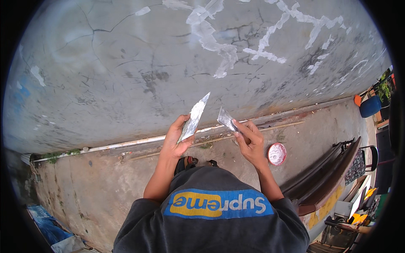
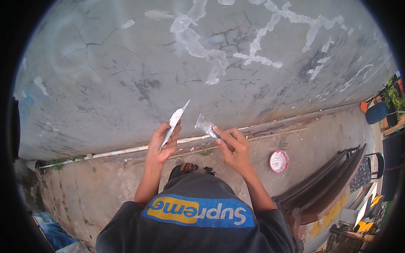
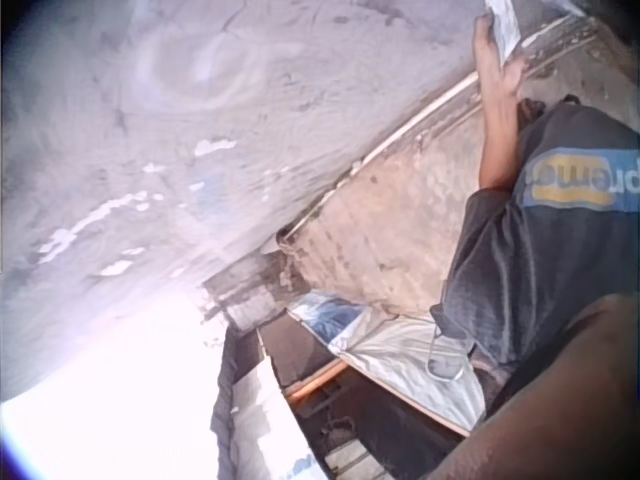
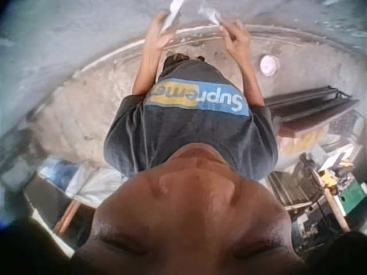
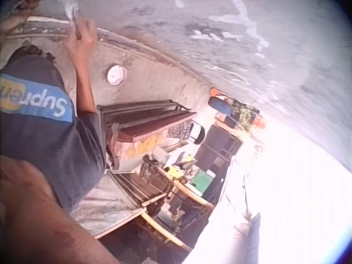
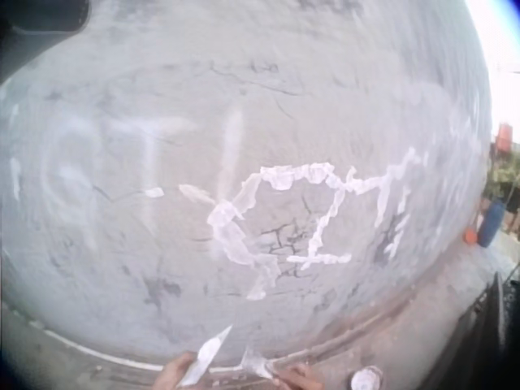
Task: The person uses a putty knife to apply white plaster to a cracked concrete wall, smoothing it over the surface. They repeatedly transfer plaster from a small metal container to the wall, working on different sections.
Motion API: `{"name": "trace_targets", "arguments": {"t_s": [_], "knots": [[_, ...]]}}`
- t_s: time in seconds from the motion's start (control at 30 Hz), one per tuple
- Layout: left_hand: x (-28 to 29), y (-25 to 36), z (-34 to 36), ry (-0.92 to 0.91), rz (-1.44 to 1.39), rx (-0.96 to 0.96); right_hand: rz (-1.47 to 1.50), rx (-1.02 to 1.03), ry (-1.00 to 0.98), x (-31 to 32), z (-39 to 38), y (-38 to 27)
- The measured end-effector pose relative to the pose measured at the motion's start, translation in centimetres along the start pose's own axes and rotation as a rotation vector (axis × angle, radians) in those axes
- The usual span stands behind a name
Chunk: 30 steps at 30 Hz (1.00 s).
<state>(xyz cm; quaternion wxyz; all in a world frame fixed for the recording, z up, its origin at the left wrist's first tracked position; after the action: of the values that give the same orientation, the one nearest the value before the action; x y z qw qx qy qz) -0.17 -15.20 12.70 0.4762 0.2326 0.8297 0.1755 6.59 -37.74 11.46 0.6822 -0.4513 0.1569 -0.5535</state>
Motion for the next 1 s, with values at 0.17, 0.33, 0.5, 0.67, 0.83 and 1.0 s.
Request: {"name": "trace_targets", "arguments": {"t_s": [0.17, 0.33, 0.5, 0.67, 0.83, 1.0], "knots": [[1.0, 0.3, 0.9, -0.098, -0.005, 0.051, 0.015, -0.093, 0.093, -1.4, 3.4, -3.4], [1.5, 3.1, 1.0, -0.114, 0.004, 0.067, -0.033, -0.014, 0.195, -3.7, 4.6, -2.6], [3.0, 5.5, 1.9, -0.176, 0.010, 0.084, -0.156, 0.089, 0.204, -6.3, 6.5, -3.3], [4.3, 7.9, 2.1, -0.062, 0.029, 0.084, -0.456, 0.204, 0.097, -7.0, 6.2, -3.4], [5.4, 9.6, 2.5, -0.136, 0.009, 0.093, -0.649, 0.242, 0.043, -6.9, 6.8, -5.0], [6.5, 9.9, 3.2, -0.303, -0.032, 0.161, -0.763, 0.296, 0.083, -7.9, 8.1, -5.2]]}}
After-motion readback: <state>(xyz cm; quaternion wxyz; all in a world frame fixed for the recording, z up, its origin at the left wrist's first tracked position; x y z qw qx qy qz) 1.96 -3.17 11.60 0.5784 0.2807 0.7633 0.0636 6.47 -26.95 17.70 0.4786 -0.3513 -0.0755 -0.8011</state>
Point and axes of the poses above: each hand's wrist, its own z-axis towards the middle knuckle, its own x-axis out of the back of the hand, y = z × x, the point moved 1 cm from there along z, towards the middle knuckle, and after that the axes turned 9 degrees about z, right-handed, at the moved point
